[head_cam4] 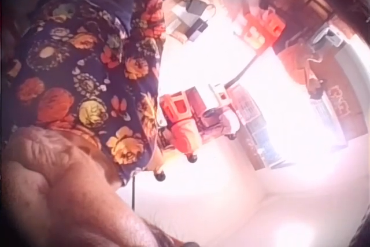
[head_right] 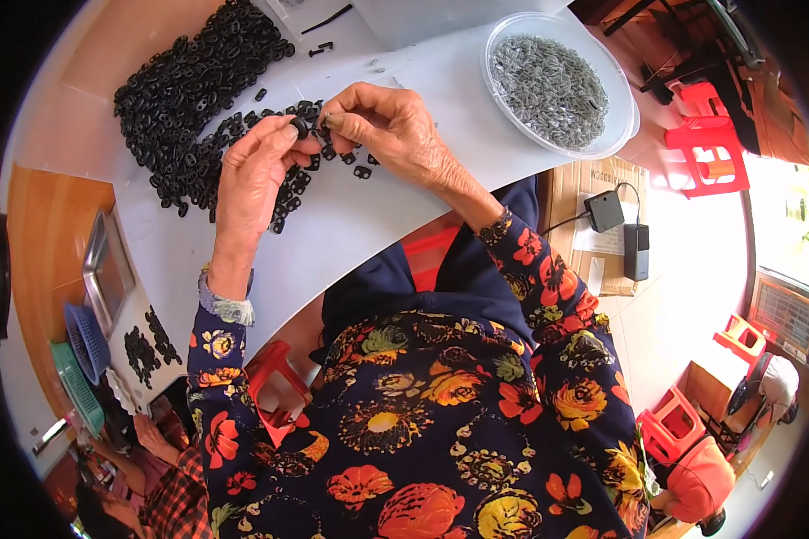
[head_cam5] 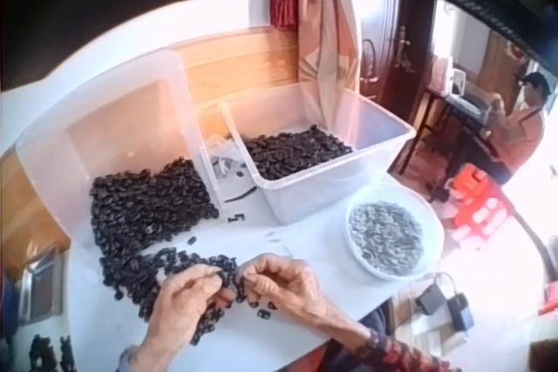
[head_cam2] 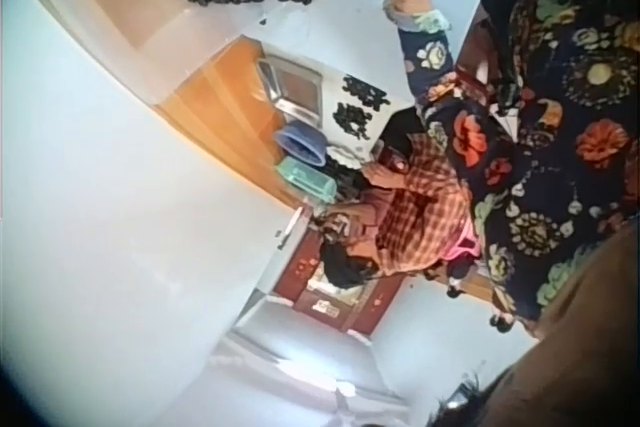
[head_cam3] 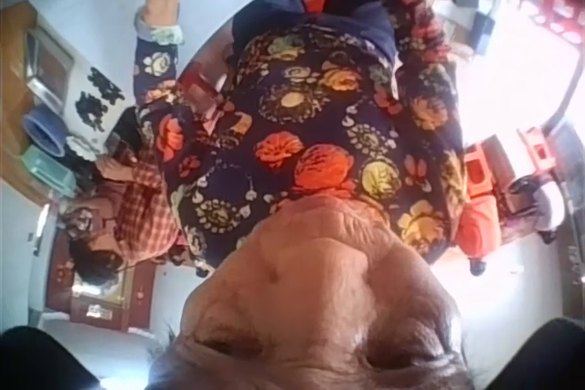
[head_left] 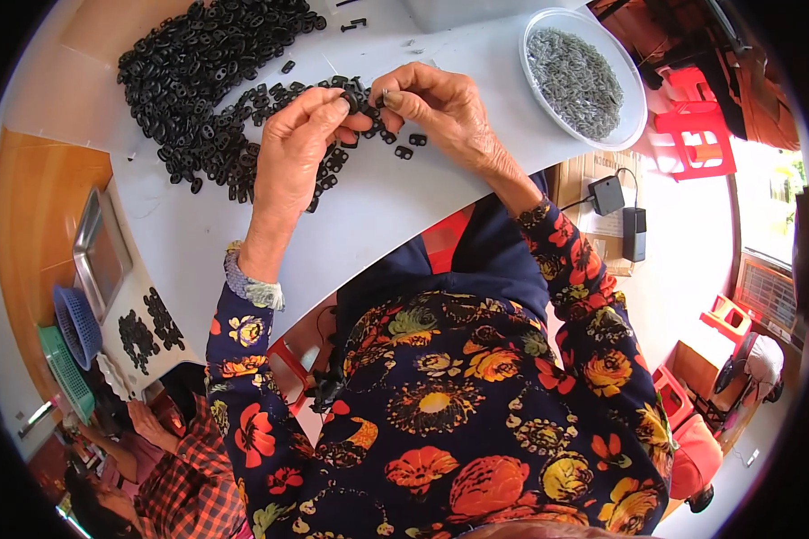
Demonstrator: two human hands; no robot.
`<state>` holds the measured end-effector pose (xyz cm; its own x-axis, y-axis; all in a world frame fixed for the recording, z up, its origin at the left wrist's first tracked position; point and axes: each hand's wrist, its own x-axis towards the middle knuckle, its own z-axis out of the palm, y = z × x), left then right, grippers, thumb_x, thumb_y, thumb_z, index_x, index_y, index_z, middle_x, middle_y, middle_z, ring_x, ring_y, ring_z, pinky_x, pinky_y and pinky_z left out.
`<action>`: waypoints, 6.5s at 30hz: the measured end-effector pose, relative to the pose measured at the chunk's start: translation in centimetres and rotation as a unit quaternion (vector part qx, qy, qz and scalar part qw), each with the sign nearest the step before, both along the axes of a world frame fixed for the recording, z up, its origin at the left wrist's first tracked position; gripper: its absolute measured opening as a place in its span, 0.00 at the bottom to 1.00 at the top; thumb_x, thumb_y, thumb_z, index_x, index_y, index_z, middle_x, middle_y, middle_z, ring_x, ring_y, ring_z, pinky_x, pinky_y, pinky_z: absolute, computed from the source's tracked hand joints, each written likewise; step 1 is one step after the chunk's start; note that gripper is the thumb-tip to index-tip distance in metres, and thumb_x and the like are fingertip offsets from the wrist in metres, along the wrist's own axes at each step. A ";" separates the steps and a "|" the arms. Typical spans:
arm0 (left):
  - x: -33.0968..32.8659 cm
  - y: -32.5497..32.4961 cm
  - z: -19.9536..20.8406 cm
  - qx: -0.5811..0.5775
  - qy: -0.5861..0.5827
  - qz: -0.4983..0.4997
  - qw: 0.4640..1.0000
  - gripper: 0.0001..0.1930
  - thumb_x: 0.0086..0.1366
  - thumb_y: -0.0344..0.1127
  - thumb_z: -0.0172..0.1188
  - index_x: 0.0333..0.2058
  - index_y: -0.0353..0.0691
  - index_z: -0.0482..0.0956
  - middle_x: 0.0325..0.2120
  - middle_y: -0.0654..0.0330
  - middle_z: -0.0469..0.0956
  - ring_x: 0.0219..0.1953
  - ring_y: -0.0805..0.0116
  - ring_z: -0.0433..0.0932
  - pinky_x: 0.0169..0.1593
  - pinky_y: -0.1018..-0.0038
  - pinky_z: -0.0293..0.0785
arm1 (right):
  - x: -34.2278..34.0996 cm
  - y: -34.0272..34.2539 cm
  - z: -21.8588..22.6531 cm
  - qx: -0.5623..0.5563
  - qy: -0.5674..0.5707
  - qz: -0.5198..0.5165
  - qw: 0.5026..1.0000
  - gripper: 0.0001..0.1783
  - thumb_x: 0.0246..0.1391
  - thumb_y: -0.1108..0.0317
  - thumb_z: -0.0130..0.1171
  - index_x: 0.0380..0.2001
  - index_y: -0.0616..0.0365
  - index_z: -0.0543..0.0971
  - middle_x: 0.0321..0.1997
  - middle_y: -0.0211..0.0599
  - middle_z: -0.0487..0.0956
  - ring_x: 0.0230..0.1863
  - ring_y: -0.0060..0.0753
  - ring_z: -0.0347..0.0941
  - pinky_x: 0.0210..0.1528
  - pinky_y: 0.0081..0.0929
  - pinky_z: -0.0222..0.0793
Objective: The person assembles plastic cord lock components by picking up individual pieces from the table and pressing them together by hand.
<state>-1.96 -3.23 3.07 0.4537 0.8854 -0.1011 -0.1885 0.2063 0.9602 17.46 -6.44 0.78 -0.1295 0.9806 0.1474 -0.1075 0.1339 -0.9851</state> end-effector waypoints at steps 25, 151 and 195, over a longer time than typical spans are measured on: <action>1.1 -0.3 0.4 0.100 0.165 -0.029 0.981 0.05 0.60 0.27 0.53 0.33 0.34 0.76 0.25 0.67 0.75 0.27 0.84 0.69 0.32 0.84 0.67 | -0.3 0.1 0.5 -0.017 0.054 0.008 0.998 0.10 0.62 0.65 0.53 0.36 0.62 0.76 0.35 0.30 0.77 0.29 0.17 0.69 0.34 0.19 0.69; 2.0 -0.3 0.5 0.189 0.216 0.027 0.957 0.12 0.66 0.37 0.48 0.27 0.36 0.69 0.17 0.66 0.66 0.21 0.79 0.65 0.26 0.79 0.65 | -1.4 -0.1 0.5 0.041 -0.008 -0.047 0.998 0.15 0.50 0.76 0.63 0.42 0.65 0.75 0.27 0.29 0.78 0.30 0.16 0.74 0.33 0.18 0.72; 2.7 -0.9 -2.1 0.266 0.184 0.046 0.945 0.10 0.64 0.35 0.45 0.28 0.33 0.65 0.16 0.61 0.58 0.20 0.75 0.57 0.24 0.74 0.60 | -1.3 -0.5 0.2 0.206 -0.204 -0.096 0.952 0.12 0.42 0.76 0.64 0.33 0.62 0.75 0.24 0.38 0.77 0.25 0.33 0.75 0.30 0.26 0.71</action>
